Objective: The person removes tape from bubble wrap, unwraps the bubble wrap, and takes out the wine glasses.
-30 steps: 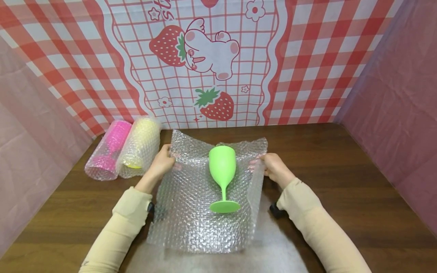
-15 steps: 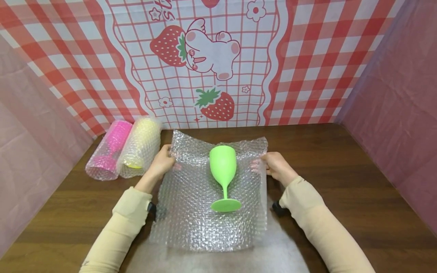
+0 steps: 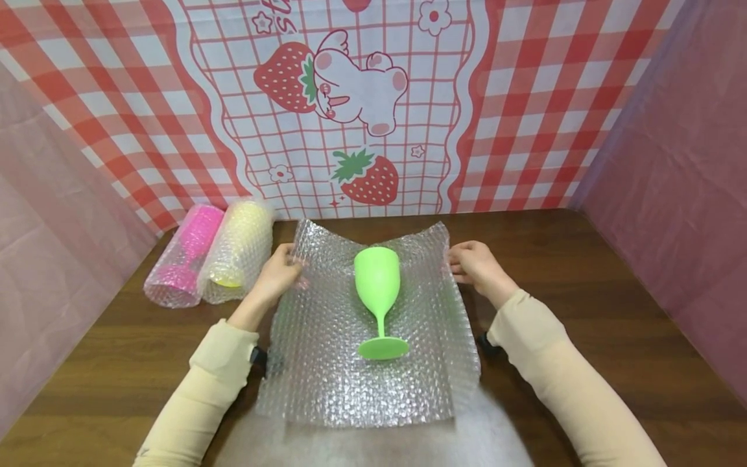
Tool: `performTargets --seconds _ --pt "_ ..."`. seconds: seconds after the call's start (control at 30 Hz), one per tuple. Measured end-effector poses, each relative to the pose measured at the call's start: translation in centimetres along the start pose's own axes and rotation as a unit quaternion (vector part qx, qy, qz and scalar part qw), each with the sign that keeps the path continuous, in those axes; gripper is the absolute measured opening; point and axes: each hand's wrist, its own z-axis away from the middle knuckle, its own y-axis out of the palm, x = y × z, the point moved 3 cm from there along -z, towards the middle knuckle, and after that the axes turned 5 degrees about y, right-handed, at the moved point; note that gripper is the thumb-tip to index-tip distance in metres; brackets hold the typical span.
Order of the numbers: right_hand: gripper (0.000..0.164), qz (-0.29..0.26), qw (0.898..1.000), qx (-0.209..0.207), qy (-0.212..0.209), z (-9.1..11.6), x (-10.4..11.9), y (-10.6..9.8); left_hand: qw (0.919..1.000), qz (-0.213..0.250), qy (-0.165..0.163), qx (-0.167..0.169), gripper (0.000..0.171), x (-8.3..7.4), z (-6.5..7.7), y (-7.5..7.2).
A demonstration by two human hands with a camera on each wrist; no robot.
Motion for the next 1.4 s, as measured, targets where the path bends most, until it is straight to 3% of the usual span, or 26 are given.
performTargets --seconds 0.33,0.53,0.9,1.2,1.4 --pt "0.047 -0.020 0.998 -0.026 -0.046 1.5 2.7 -1.5 0.9999 -0.010 0.009 -0.009 0.052 -0.5 0.1 0.1" --pt "0.046 0.006 0.998 -0.016 -0.054 2.2 3.9 -1.5 0.9999 -0.011 0.009 -0.005 0.054 -0.7 0.2 0.0" --pt "0.044 0.098 0.992 0.044 -0.061 3.7 4.7 2.6 1.0000 0.001 0.004 0.008 0.056 -0.7 0.2 0.2" --pt "0.068 0.202 0.975 0.080 -0.054 4.9 3.7 6.0 0.9998 -0.004 0.003 0.019 0.059 -0.6 0.3 0.3" --pt "0.081 0.256 0.961 0.077 -0.067 4.7 2.9 7.2 0.9998 -0.007 0.007 0.020 0.059 -0.6 0.4 0.2"
